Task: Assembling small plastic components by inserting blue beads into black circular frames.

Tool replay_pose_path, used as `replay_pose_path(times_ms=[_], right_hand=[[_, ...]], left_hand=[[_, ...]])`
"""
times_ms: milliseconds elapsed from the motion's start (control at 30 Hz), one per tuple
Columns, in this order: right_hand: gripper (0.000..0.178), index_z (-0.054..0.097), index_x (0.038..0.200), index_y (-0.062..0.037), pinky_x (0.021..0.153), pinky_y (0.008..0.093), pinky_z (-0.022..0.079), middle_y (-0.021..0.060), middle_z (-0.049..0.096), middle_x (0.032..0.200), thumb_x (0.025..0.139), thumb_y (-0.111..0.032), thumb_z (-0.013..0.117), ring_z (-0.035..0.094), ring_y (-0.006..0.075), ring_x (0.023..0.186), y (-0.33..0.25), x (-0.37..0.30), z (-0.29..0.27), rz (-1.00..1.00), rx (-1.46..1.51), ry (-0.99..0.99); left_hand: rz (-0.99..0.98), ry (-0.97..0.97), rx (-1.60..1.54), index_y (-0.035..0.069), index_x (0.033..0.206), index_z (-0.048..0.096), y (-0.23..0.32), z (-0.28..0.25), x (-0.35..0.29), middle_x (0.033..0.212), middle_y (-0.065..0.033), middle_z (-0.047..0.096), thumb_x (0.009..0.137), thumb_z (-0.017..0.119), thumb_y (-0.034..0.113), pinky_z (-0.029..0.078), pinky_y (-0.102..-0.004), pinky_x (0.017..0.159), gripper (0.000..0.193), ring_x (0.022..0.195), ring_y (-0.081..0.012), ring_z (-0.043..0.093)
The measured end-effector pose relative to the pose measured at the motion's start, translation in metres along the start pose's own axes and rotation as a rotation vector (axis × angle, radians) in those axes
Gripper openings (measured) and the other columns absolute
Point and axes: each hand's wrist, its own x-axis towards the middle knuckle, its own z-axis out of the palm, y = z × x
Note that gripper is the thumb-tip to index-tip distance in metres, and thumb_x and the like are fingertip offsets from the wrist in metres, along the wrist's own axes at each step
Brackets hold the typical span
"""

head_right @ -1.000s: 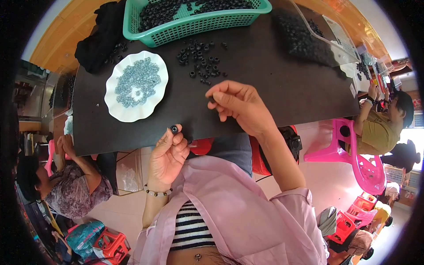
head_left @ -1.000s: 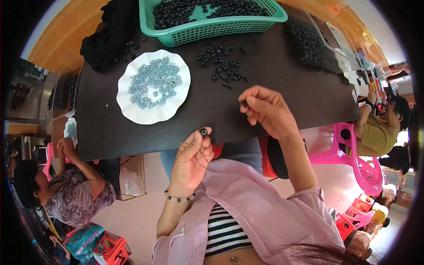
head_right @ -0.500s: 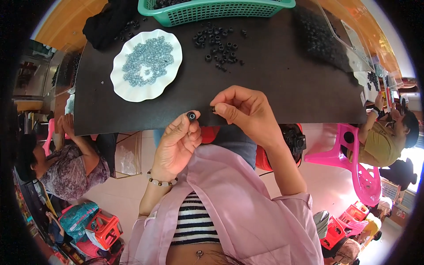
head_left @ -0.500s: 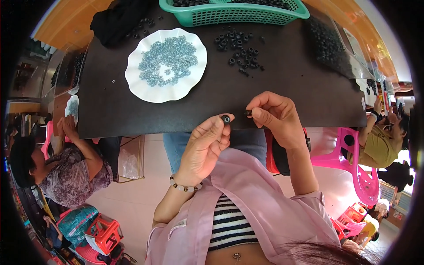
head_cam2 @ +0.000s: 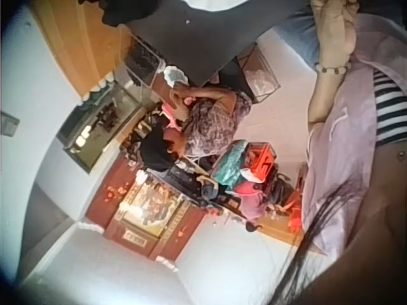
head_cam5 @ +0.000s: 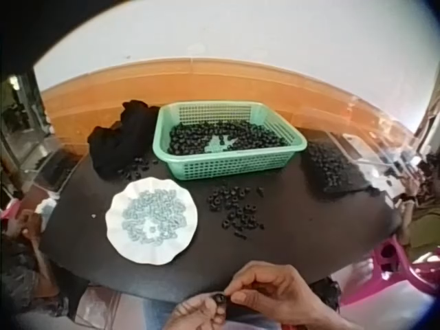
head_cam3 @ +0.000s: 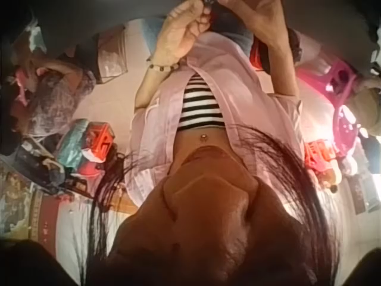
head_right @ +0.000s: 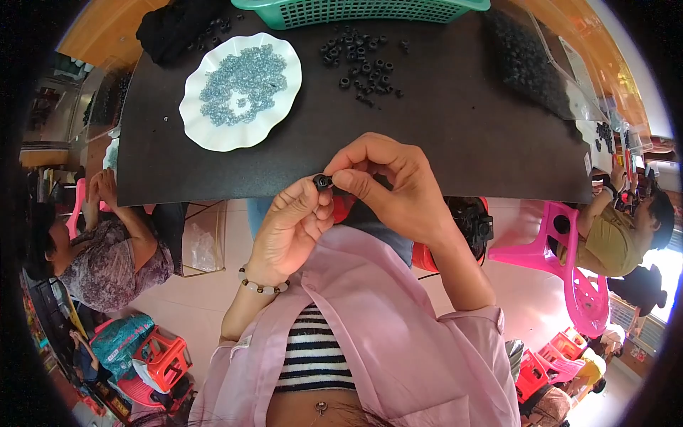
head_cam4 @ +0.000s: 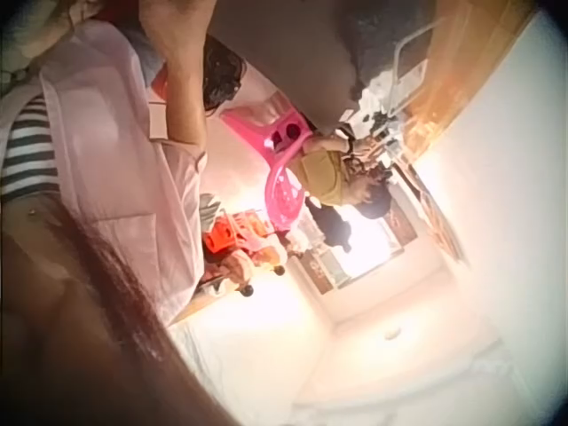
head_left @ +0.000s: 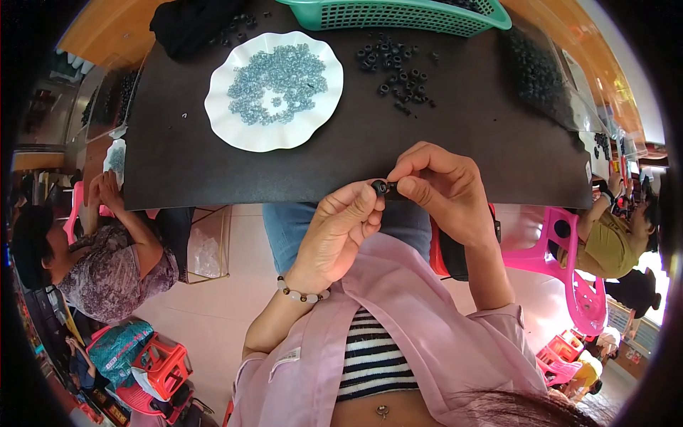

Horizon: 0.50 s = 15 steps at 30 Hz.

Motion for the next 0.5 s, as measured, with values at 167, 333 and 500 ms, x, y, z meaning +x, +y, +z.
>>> replay_pose_path(times_ms=[167,333,500], right_hand=[[0.010,0.065,0.092,0.0013,0.073,0.0227,0.044,0.0039,0.057,0.088,0.085,-0.006,0.066,0.054,0.0099,0.081,0.0014,-0.0005,0.0003,0.030,-0.086,-0.018],[0.010,0.066,0.091,0.0011,0.073,0.0229,0.045,0.0041,0.057,0.088,0.085,-0.007,0.067,0.054,0.0101,0.081,0.0031,-0.0001,0.0001,0.002,-0.198,-0.023],[0.012,0.065,0.092,0.0020,0.074,0.0232,0.045,0.0043,0.058,0.088,0.084,-0.006,0.068,0.055,0.0102,0.080,0.0026,0.0013,-0.0008,0.036,-0.224,-0.049]], left_hand=[[0.018,0.017,-0.001,0.006,0.104,0.065,-0.0024,-0.0042,0.0007,0.084,0.0015,0.062,0.089,0.064,0.024,0.044,-0.0201,0.069,0.023,0.072,-0.0069,0.051],[0.047,0.032,0.028,0.006,0.103,0.066,-0.0038,-0.0053,-0.0003,0.084,0.0004,0.063,0.088,0.066,0.023,0.044,-0.0198,0.067,0.022,0.071,-0.0071,0.053],[0.120,0.080,0.184,0.004,0.102,0.067,-0.0025,-0.0077,-0.0013,0.081,-0.0008,0.065,0.086,0.068,0.023,0.044,-0.0196,0.065,0.025,0.070,-0.0066,0.054]])
